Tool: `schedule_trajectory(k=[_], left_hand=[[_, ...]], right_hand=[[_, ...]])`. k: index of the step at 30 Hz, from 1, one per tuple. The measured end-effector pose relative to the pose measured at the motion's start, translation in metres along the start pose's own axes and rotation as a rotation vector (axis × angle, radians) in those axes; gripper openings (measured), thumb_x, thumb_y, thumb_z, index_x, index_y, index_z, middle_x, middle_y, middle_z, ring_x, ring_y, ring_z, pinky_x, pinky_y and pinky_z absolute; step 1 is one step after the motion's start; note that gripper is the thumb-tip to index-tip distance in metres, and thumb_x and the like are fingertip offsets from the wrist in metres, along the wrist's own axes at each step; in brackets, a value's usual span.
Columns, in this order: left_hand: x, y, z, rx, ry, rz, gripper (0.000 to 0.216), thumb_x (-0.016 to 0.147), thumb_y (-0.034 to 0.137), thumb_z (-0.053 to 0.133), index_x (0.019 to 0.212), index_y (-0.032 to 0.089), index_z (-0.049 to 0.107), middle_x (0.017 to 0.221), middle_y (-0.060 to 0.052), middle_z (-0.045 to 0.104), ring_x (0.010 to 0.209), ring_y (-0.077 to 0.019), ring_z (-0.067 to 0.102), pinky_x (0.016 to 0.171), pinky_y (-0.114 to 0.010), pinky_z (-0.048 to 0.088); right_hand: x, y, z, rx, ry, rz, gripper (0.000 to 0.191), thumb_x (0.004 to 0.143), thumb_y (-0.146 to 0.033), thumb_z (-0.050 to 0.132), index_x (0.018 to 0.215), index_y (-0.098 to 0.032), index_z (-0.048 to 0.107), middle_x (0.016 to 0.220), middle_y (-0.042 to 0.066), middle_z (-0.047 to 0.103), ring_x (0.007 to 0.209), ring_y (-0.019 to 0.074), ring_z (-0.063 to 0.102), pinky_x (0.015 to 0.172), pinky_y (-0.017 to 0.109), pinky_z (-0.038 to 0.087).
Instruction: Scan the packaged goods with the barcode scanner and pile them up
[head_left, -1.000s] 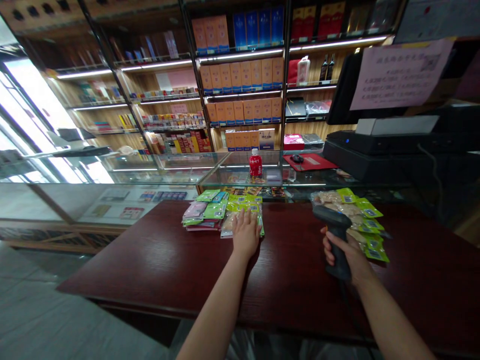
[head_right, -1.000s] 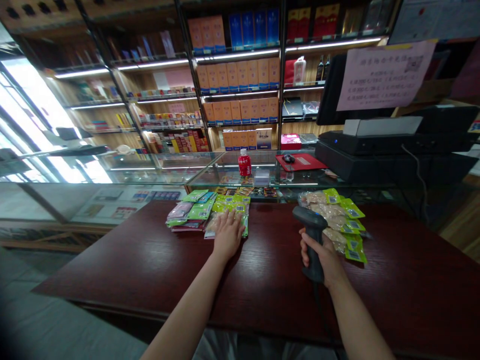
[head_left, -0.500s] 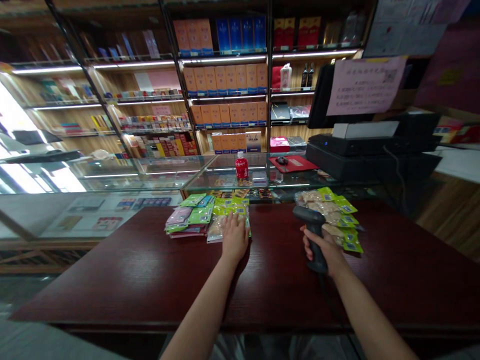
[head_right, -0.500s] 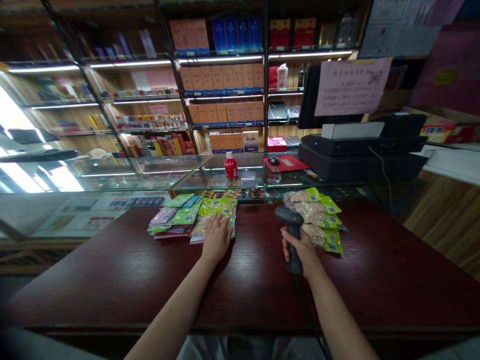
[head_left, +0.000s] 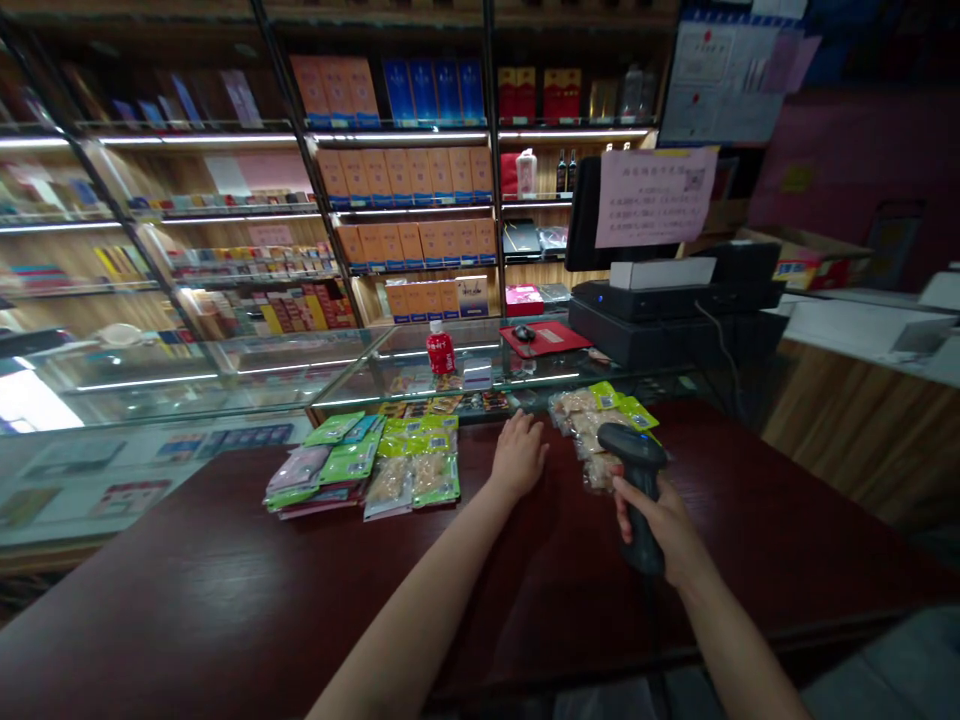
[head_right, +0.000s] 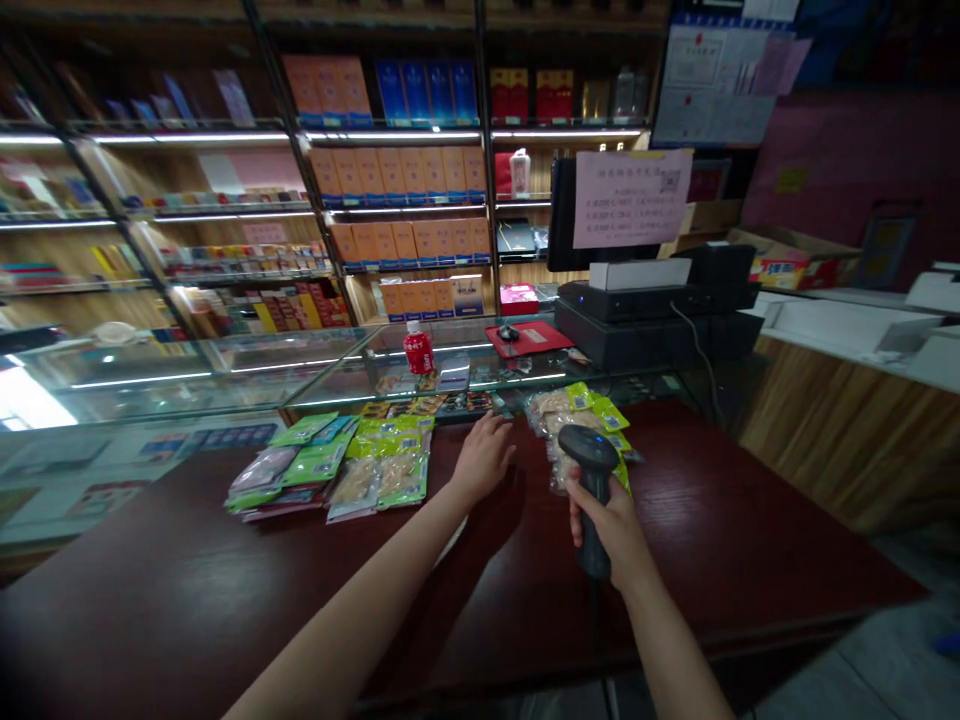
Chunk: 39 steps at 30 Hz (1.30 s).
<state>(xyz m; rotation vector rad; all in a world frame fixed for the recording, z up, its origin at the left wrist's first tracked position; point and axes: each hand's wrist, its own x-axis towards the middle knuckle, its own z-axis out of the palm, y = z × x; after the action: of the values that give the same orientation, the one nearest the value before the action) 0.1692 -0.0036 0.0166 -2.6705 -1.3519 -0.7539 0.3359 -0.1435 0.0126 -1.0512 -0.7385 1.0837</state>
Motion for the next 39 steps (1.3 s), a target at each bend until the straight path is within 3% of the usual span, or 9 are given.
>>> schedule_trajectory(k=[3,8,13,17,23,27,30,34,39], left_hand=[[0.030,0.012,0.017,-0.039,-0.026,0.020,0.033,0.089,0.025,0.050,0.120,0.018,0.057,0.129,-0.012,0.055,0.131,-0.0254,0.040,0.111,-0.038,0.030],[0.075,0.022,0.041,-0.078,-0.072,-0.153,0.028,0.091,0.027,0.046,0.112,0.014,0.060,0.112,-0.016,0.060,0.109,-0.0266,0.055,0.097,-0.037,0.041],[0.107,0.022,0.059,-0.104,-0.052,-0.228,0.028,0.092,0.032,0.046,0.104,0.011,0.060,0.108,-0.018,0.059,0.105,-0.0267,0.057,0.092,-0.036,0.042],[0.120,0.022,0.069,-0.204,-0.016,-0.335,0.024,0.086,0.031,0.058,0.103,0.014,0.058,0.108,-0.016,0.058,0.106,-0.0258,0.057,0.092,-0.034,0.042],[0.123,0.022,0.071,-0.482,0.116,-0.580,0.065,0.061,0.023,0.083,0.114,0.016,0.048,0.117,-0.014,0.053,0.103,-0.0224,0.060,0.087,-0.029,0.045],[0.118,0.017,0.071,-0.612,0.153,-0.651,0.079,0.048,0.018,0.088,0.115,0.015,0.047,0.108,-0.012,0.060,0.099,-0.0247,0.062,0.082,-0.031,0.047],[0.112,0.012,0.075,-0.706,0.133,-0.679,0.065,0.045,0.016,0.087,0.102,0.015,0.055,0.095,-0.008,0.064,0.090,-0.0235,0.063,0.076,-0.030,0.048],[0.099,0.009,0.076,-0.896,0.148,-0.750,0.036,0.054,0.014,0.080,0.082,0.016,0.057,0.071,0.001,0.060,0.065,-0.0147,0.060,0.060,-0.024,0.046],[0.068,-0.001,0.061,-1.063,0.236,-0.753,0.029,0.056,0.015,0.077,0.074,0.015,0.055,0.061,0.005,0.054,0.052,-0.0089,0.053,0.054,-0.021,0.044]], right_hand=[[0.001,-0.002,-0.013,0.015,0.022,0.003,0.046,0.060,-0.044,0.085,0.092,-0.020,0.061,0.053,-0.006,0.057,0.036,0.0088,0.048,0.032,0.020,0.040],[0.006,-0.006,-0.025,0.018,0.040,0.010,0.048,0.061,-0.045,0.084,0.095,-0.020,0.061,0.053,-0.007,0.056,0.036,0.0089,0.048,0.032,0.020,0.040],[0.012,-0.009,-0.031,0.038,0.056,0.029,0.048,0.063,-0.044,0.084,0.097,-0.019,0.060,0.054,-0.007,0.055,0.036,0.0081,0.047,0.033,0.020,0.039],[0.016,-0.008,-0.032,0.036,0.073,0.041,0.050,0.062,-0.044,0.084,0.097,-0.018,0.059,0.053,-0.007,0.054,0.036,0.0082,0.047,0.032,0.019,0.038],[0.016,-0.007,-0.032,0.058,0.085,0.026,0.048,0.063,-0.043,0.083,0.097,-0.019,0.060,0.054,-0.007,0.055,0.037,0.0080,0.046,0.032,0.019,0.038],[0.015,-0.007,-0.032,0.045,0.083,0.015,0.048,0.063,-0.043,0.083,0.097,-0.019,0.059,0.054,-0.007,0.055,0.036,0.0080,0.046,0.032,0.020,0.039],[0.013,-0.008,-0.030,0.040,0.063,0.017,0.048,0.063,-0.043,0.084,0.097,-0.019,0.059,0.054,-0.007,0.055,0.036,0.0081,0.047,0.032,0.020,0.039],[0.006,-0.011,-0.024,0.039,0.045,-0.003,0.046,0.065,-0.041,0.083,0.097,-0.019,0.059,0.054,-0.007,0.055,0.037,0.0080,0.048,0.033,0.020,0.040],[0.001,-0.009,-0.009,0.051,-0.006,-0.003,0.045,0.066,-0.040,0.082,0.097,-0.019,0.059,0.054,-0.007,0.056,0.037,0.0084,0.049,0.032,0.019,0.040]])
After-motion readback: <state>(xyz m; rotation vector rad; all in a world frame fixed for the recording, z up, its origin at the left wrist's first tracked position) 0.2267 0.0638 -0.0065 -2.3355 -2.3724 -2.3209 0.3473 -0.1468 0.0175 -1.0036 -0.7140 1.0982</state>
